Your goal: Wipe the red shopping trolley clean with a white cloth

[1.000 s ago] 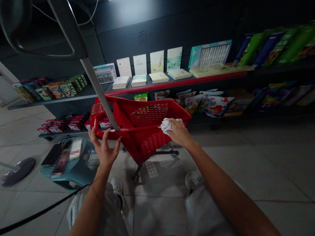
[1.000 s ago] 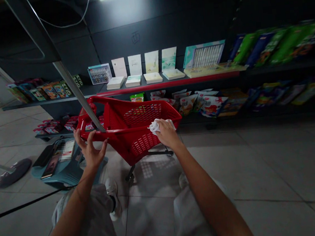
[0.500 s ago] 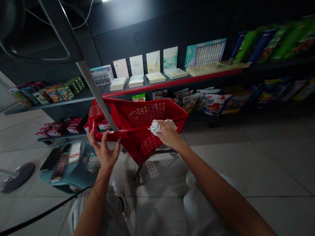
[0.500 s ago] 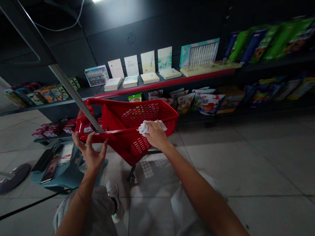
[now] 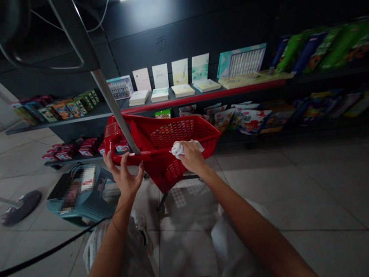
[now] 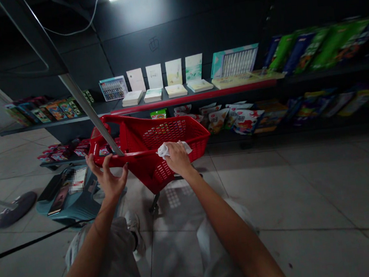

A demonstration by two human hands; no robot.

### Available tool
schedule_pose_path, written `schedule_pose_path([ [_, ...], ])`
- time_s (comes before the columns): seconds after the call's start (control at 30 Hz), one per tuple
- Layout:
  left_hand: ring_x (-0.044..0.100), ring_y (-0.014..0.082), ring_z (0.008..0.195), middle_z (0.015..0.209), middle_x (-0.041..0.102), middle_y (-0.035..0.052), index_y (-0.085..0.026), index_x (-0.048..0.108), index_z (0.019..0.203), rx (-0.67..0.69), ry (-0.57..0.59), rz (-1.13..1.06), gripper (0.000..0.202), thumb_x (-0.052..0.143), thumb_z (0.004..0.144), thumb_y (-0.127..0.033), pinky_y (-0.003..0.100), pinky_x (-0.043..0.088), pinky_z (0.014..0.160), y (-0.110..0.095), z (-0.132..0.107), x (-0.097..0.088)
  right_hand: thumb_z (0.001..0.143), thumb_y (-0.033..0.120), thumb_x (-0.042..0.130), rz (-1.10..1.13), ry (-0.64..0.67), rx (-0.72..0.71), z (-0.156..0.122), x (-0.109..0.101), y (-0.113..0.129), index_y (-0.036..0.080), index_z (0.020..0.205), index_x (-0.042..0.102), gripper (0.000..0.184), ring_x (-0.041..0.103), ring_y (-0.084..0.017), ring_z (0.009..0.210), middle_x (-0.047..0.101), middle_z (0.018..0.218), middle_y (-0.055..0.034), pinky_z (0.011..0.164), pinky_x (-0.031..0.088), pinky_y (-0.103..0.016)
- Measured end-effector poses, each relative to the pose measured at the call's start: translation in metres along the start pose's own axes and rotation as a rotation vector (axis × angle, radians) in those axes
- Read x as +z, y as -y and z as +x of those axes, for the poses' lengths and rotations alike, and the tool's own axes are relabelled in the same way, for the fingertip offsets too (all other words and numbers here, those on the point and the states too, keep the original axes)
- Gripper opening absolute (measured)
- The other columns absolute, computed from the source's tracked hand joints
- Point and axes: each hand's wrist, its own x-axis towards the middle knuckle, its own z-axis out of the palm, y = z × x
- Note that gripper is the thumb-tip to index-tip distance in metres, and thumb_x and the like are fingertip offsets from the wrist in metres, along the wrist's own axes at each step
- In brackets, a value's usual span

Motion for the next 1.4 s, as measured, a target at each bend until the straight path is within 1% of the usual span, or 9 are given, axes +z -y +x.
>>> schedule_pose_path([
  [0.37, 0.013, 0.045, 0.163, 0.172, 0.014, 0.016, -0.023, 0.06, 0.137, 0.009, 0.004, 0.009, 0.065, 0.084, 0.079, -0.037, 0.069, 0.019, 0.128, 0.007, 0.0, 0.002, 0.089, 0.015, 0.054, 0.028, 0.009, -0.024, -0.003, -0.004, 0.001, 0.016, 0.139, 0.059, 0.05, 0.057, -0.029, 0.135, 0.066, 0.142, -0.0129, 0.129, 0.023, -0.056],
  [0.5, 0.011, 0.0455, 0.163, 0.173, 0.014, 0.0156, -0.023, 0.06, 0.137, 0.038, -0.014, 0.009, 0.064, 0.084, 0.079, -0.036, 0.068, 0.021, 0.128, 0.009, 0.0, 0.002, 0.09, 0.016, 0.055, 0.018, 0.024, -0.047, -0.005, -0.006, -0.001, 0.015, 0.14, 0.058, 0.05, 0.055, -0.029, 0.136, 0.065, 0.143, -0.0135, 0.13, 0.022, -0.055],
  [0.6, 0.013, 0.0457, 0.162, 0.172, 0.015, 0.0152, -0.024, 0.061, 0.136, 0.007, 0.003, 0.004, 0.064, 0.085, 0.079, -0.038, 0.069, 0.02, 0.128, 0.011, -0.001, 0.002, 0.09, 0.016, 0.055, 0.012, 0.052, -0.077, -0.006, -0.01, -0.005, 0.016, 0.143, 0.056, 0.053, 0.054, -0.028, 0.138, 0.063, 0.147, -0.0132, 0.13, 0.022, -0.054],
  [0.77, 0.016, 0.0444, 0.162, 0.172, 0.017, 0.0148, -0.025, 0.062, 0.136, 0.025, 0.003, -0.012, 0.064, 0.085, 0.079, -0.04, 0.067, 0.019, 0.13, 0.014, -0.001, 0.0, 0.091, 0.018, 0.056, 0.007, 0.08, -0.092, -0.005, -0.018, -0.012, 0.016, 0.143, 0.057, 0.052, 0.057, -0.029, 0.135, 0.065, 0.143, -0.0125, 0.128, 0.027, -0.053],
  [0.93, 0.013, 0.0466, 0.162, 0.172, 0.014, 0.0153, -0.025, 0.061, 0.137, 0.005, 0.021, 0.011, 0.068, 0.087, 0.076, -0.041, 0.069, 0.02, 0.128, 0.017, 0.0, -0.001, 0.091, 0.018, 0.056, -0.015, 0.078, -0.054, -0.005, -0.022, -0.02, 0.014, 0.141, 0.059, 0.05, 0.059, -0.028, 0.132, 0.067, 0.141, -0.0135, 0.127, 0.03, -0.05],
  [1.07, 0.007, 0.0461, 0.164, 0.173, 0.01, 0.015, -0.025, 0.059, 0.139, 0.034, 0.02, 0.013, 0.068, 0.086, 0.078, -0.04, 0.067, 0.022, 0.128, 0.02, 0.0, 0.0, 0.091, 0.019, 0.057, -0.059, 0.085, -0.012, -0.004, -0.032, -0.04, 0.013, 0.135, 0.063, 0.045, 0.06, -0.029, 0.129, 0.069, 0.137, -0.0141, 0.124, 0.033, -0.05],
  [1.2, 0.007, 0.0457, 0.164, 0.173, 0.011, 0.0143, -0.026, 0.06, 0.139, -0.005, 0.035, -0.003, 0.068, 0.086, 0.078, -0.041, 0.068, 0.024, 0.128, 0.019, 0.001, -0.001, 0.092, 0.021, 0.054, -0.107, 0.094, 0.139, -0.005, -0.049, -0.076, 0.012, 0.134, 0.063, 0.043, 0.058, -0.031, 0.129, 0.067, 0.135, -0.0174, 0.116, 0.042, -0.047],
  [1.3, 0.008, 0.0461, 0.163, 0.173, 0.013, 0.014, -0.026, 0.061, 0.138, -0.036, 0.045, -0.012, 0.068, 0.086, 0.077, -0.043, 0.069, 0.023, 0.127, 0.019, 0.002, -0.002, 0.094, 0.02, 0.05, -0.112, 0.082, 0.218, -0.007, -0.057, -0.099, 0.009, 0.139, 0.059, 0.047, 0.054, -0.031, 0.134, 0.063, 0.141, -0.0197, 0.117, 0.042, -0.045],
  [1.4, 0.01, 0.0453, 0.163, 0.173, 0.014, 0.0139, -0.026, 0.062, 0.136, -0.011, 0.026, 0.0, 0.065, 0.086, 0.078, -0.043, 0.068, 0.023, 0.128, 0.021, 0.001, -0.002, 0.093, 0.02, 0.049, -0.095, 0.076, 0.229, -0.01, -0.057, -0.112, 0.01, 0.136, 0.06, 0.045, 0.056, -0.03, 0.13, 0.064, 0.136, -0.0188, 0.117, 0.043, -0.044],
])
